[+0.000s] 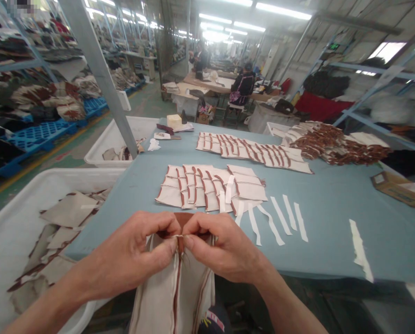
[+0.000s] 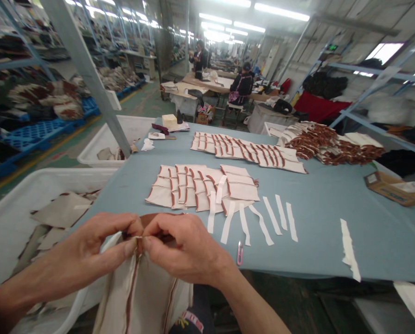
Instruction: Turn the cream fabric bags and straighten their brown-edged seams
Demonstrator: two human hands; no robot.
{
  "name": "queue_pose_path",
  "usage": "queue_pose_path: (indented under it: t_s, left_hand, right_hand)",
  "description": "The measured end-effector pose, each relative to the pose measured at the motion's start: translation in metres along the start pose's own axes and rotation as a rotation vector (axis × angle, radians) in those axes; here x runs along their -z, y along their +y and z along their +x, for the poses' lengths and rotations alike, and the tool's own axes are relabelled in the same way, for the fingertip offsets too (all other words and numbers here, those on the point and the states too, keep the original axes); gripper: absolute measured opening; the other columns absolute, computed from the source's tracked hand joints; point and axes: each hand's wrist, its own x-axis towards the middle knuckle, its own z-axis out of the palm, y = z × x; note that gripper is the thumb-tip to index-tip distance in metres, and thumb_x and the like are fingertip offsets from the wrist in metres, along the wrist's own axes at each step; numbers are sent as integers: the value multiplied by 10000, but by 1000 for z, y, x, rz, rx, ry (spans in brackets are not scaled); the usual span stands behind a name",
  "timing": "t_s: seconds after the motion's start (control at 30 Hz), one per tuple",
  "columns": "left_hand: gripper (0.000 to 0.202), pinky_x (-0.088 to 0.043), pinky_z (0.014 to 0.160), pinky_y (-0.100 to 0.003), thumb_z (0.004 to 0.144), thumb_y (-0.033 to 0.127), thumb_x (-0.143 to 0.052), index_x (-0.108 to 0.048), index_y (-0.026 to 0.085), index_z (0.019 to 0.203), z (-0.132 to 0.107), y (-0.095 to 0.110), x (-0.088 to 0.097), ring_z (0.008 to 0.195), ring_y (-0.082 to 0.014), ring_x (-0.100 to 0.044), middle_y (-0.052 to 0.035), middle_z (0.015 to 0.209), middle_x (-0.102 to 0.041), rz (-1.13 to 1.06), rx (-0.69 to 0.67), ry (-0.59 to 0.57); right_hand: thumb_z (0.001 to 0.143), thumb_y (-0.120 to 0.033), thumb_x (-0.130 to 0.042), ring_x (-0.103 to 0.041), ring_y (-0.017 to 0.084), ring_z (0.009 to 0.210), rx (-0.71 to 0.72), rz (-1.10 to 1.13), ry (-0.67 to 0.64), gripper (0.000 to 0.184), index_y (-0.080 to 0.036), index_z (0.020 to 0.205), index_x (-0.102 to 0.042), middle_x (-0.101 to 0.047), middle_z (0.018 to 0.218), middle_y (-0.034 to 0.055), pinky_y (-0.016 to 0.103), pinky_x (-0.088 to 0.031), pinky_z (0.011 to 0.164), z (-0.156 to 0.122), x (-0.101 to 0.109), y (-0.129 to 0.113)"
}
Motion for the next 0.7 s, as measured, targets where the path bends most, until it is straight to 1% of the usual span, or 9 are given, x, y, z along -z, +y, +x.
queue_pose_path:
  t_s: [0.07,0.13,0.23,0.37,0.43,0.53,0.6,0.7]
  left_hand:
    - [224,-404,662,-247,947,312,-588,-652,222,752,0,1,1,697,-157,-561,55,704,-612,6,22,-6]
    - [251,-415,659,-247,955,346,-581,-661,220,753,2,3,2,701,-164,-566,48,709,-617,-28,39,-28]
    - [289,-439,657,-240,968,392,-572,-650,215,754,5,6,4,706,-167,-567,41,722,-613,-99,44,-77]
    - [382,-403,645,-233,1021,470,-601,-621,212,741,7,5,4,691,-151,-518,47,713,-574,-90,49,-64]
    - [408,-368,617,-238,1048,491,-577,-599,212,750,8,2,6,670,-146,-468,53,701,-525,-116,73,-134]
    - [409,-318,584,-244,1049,493,-584,-540,218,749,8,-1,11,658,-141,-394,63,703,-418,-152,118,-259]
    - [432,-307,586,-246,1059,505,-560,-518,219,738,8,-3,12,662,-141,-375,61,710,-382,-159,124,-275]
    - [505,-317,597,-249,1091,556,-469,-524,214,723,3,-4,10,666,-147,-396,50,710,-399,-163,126,-219]
  right_hand:
    - [898,-196,-620,-525,109,614,-50,33,7,98,-206,809,-661,-632,703,-38,224,-383,578,0,0,0]
    - [886,-204,-611,-525,113,617,-67,66,12,98,-209,798,-653,-633,703,-35,224,-394,579,1,-1,1]
    - [898,-201,-605,-539,116,632,-53,81,17,109,-208,798,-650,-646,714,-32,228,-404,595,1,-1,3]
    - [934,-213,-620,-531,113,640,-37,41,10,124,-210,811,-637,-631,719,-43,234,-389,601,0,0,3]
    - [947,-213,-615,-527,115,644,-37,-9,-7,136,-212,812,-628,-620,719,-45,240,-383,608,0,1,3]
    - [959,-198,-598,-545,127,661,-6,-112,-9,156,-215,805,-615,-622,721,-38,257,-394,639,2,-1,5]
    - [951,-193,-612,-585,147,708,33,-174,39,135,-218,818,-616,-660,759,-20,275,-430,689,3,-4,7]
    - [919,-204,-666,-669,187,828,52,-186,163,43,-222,894,-637,-738,878,18,316,-498,792,3,-12,5]
